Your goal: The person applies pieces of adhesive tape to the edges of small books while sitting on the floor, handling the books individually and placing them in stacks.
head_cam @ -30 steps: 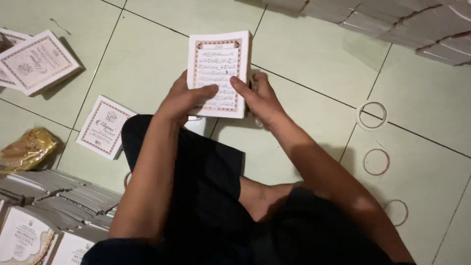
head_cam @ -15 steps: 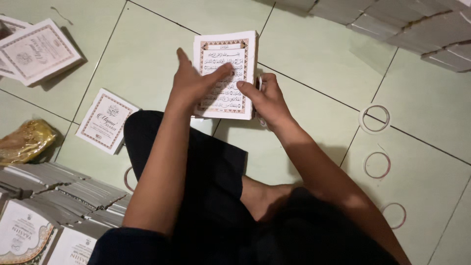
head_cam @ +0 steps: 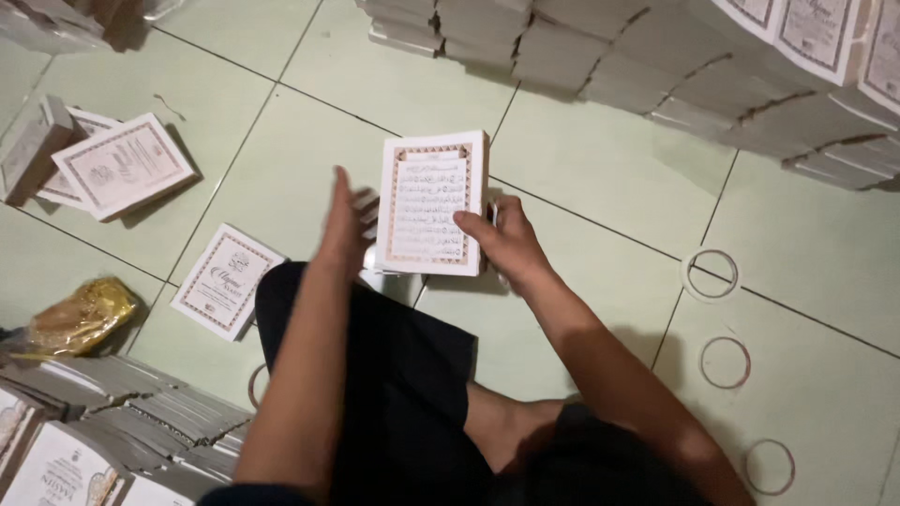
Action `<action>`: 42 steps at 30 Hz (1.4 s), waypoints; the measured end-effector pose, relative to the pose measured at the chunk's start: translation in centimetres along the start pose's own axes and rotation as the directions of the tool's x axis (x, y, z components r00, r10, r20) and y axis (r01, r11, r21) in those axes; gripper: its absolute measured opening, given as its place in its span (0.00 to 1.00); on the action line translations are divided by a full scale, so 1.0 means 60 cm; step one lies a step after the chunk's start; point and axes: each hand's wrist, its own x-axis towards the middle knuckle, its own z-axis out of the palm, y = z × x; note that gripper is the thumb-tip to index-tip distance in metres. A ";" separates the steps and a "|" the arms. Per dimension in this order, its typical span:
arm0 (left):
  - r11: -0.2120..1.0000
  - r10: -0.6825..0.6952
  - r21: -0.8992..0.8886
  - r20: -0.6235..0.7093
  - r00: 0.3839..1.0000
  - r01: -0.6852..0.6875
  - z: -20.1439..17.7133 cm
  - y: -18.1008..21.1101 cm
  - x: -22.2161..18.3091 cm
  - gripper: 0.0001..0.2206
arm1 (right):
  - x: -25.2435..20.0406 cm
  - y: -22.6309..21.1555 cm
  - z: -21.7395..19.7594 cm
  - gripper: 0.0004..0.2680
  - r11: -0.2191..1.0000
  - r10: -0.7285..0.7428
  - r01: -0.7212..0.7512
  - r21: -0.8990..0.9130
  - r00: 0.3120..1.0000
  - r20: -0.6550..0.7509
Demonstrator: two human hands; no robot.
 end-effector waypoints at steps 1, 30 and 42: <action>1.000 0.005 -0.002 -0.001 1.000 -0.005 0.018 0.005 -0.020 0.55 | -0.001 0.001 -0.003 0.37 1.000 -0.005 0.005 -0.001 1.000 0.002; 0.930 0.069 0.357 0.080 0.994 -0.093 0.023 -0.073 -0.023 0.49 | -0.034 0.017 -0.002 0.35 0.966 0.111 -0.132 0.224 0.988 0.105; 0.947 -0.249 0.164 -0.173 0.953 0.277 -0.018 -0.120 -0.088 0.57 | -0.041 0.094 -0.015 0.19 0.944 0.261 -0.267 0.196 0.964 0.055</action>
